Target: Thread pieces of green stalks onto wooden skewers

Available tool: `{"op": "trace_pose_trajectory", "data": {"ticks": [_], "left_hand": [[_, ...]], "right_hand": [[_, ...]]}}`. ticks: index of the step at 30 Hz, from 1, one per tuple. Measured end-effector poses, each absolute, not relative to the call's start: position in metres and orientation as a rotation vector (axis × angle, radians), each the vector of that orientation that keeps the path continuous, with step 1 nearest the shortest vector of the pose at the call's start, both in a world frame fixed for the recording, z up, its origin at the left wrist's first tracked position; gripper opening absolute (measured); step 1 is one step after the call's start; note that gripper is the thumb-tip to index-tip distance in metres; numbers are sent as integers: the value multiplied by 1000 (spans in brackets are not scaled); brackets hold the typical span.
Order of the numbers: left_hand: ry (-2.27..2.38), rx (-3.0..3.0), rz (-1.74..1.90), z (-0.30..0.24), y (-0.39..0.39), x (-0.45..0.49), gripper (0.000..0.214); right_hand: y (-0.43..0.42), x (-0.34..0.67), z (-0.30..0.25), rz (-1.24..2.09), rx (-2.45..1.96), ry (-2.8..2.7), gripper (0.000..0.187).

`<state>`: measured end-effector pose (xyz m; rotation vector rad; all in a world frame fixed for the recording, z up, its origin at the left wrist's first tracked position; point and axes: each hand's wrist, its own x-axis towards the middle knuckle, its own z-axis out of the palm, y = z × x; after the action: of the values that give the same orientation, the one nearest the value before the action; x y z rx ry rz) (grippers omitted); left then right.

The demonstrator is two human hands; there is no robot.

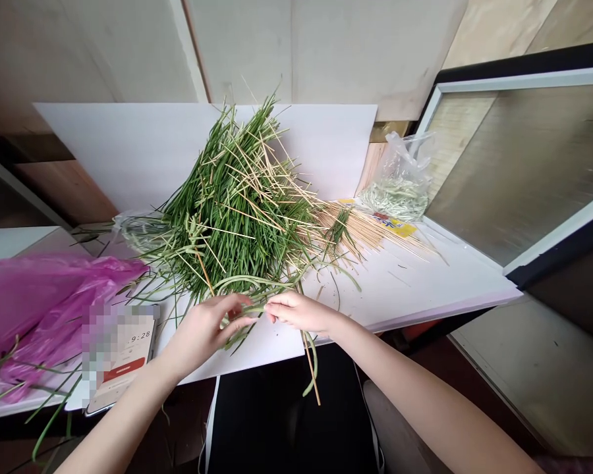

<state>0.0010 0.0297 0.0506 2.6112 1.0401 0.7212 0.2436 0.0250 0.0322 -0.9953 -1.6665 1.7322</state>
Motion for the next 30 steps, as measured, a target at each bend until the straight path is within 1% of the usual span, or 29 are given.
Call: {"op": "trace_pose_trajectory", "data": {"ticks": [2,4,6,8,13,15,18,19,22,24,27,30], "left_hand": [[1084,2724,553,52,25,7,33],[1084,2715,477,53,22,13,38],[1036,2545,501,53,19,16,41],[959,2236,580,52,16,18,43],[811,1323,675,45,-6,27,51],[783,1072,678,40,-19,31,53],[735,783,629,35,-41,38,57],[708,719,584,34,-48,39,57],[612,688,444,36,-65,39,58],[572,761,367,38,-74,34,61],[623,827,301,38,-82,16,65],[808,884,369,35,-73,-4,61]], "right_hand": [[24,238,32,1729,-1008,-1693,56],[21,233,33,1712,-1007,-1734,57],[17,230,34,1650,-996,-1782,57],[11,228,36,1521,-980,-1826,53],[-9,226,39,1052,-922,-1957,38],[-16,228,38,836,-862,-2038,31],[-28,231,34,516,-712,-2151,28],[-32,232,34,356,-647,-2201,28],[-47,239,42,-333,-397,-2327,32],[-55,248,53,-637,-226,-2357,36],[-61,271,72,-749,-157,-2398,28],[-54,293,78,-721,-362,-2415,19]]}}
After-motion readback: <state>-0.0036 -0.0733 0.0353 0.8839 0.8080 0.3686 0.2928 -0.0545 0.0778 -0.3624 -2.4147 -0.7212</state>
